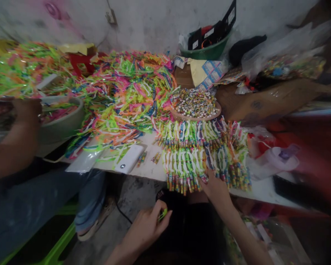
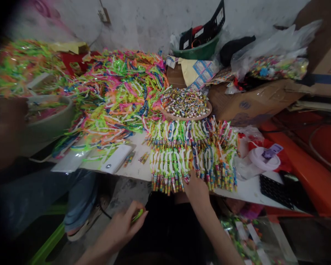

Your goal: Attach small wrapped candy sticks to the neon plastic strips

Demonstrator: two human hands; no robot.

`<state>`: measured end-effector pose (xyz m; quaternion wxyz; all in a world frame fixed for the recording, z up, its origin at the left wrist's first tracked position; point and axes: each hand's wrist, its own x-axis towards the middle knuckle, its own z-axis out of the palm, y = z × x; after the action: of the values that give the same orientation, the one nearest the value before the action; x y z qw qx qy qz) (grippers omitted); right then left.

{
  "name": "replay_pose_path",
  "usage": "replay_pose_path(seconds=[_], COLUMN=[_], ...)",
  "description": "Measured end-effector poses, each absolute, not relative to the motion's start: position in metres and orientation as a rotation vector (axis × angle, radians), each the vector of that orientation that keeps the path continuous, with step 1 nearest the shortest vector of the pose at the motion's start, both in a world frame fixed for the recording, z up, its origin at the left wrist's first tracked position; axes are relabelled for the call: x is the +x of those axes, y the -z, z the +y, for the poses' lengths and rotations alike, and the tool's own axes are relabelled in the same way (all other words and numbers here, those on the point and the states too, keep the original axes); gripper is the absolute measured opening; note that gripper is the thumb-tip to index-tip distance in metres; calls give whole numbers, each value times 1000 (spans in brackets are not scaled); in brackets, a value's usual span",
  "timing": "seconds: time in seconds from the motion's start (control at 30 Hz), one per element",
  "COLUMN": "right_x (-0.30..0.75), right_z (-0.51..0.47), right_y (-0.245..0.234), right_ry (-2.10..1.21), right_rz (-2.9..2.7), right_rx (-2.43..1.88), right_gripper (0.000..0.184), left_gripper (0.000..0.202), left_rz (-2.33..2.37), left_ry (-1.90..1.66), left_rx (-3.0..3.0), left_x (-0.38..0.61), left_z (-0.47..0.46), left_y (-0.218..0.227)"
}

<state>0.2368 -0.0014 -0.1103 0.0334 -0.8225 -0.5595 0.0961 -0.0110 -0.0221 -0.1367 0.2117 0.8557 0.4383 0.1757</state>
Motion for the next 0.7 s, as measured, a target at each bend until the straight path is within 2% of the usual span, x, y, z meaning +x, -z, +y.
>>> replay_pose_path(seconds=[0.13,0.3,0.47,0.6,0.7], right_x=[244,244,227,220,219], right_z=[-6,-22,-36,-41,-41], right_y=[111,107,103,108,109], right_ry=[-471,-800,-1288,-1286,-1474], right_rz=[-1611,-1592,-1488,-1459,-1350], right_rx=[-2373,-1908,-1711,-1611,-1496], right_gripper=[33,27,31,33,30], left_gripper=[10,18,19,18,21], left_rz=[1200,965,925,933,950], left_ry=[-462,-612,-665,-658,-604], left_rx=[2477,2635,2602,2521,2528], left_x=[-7,1,9,16,19], left_z=[-20,-8,-3,-6,-7], left_y=[138,131,116,110,108])
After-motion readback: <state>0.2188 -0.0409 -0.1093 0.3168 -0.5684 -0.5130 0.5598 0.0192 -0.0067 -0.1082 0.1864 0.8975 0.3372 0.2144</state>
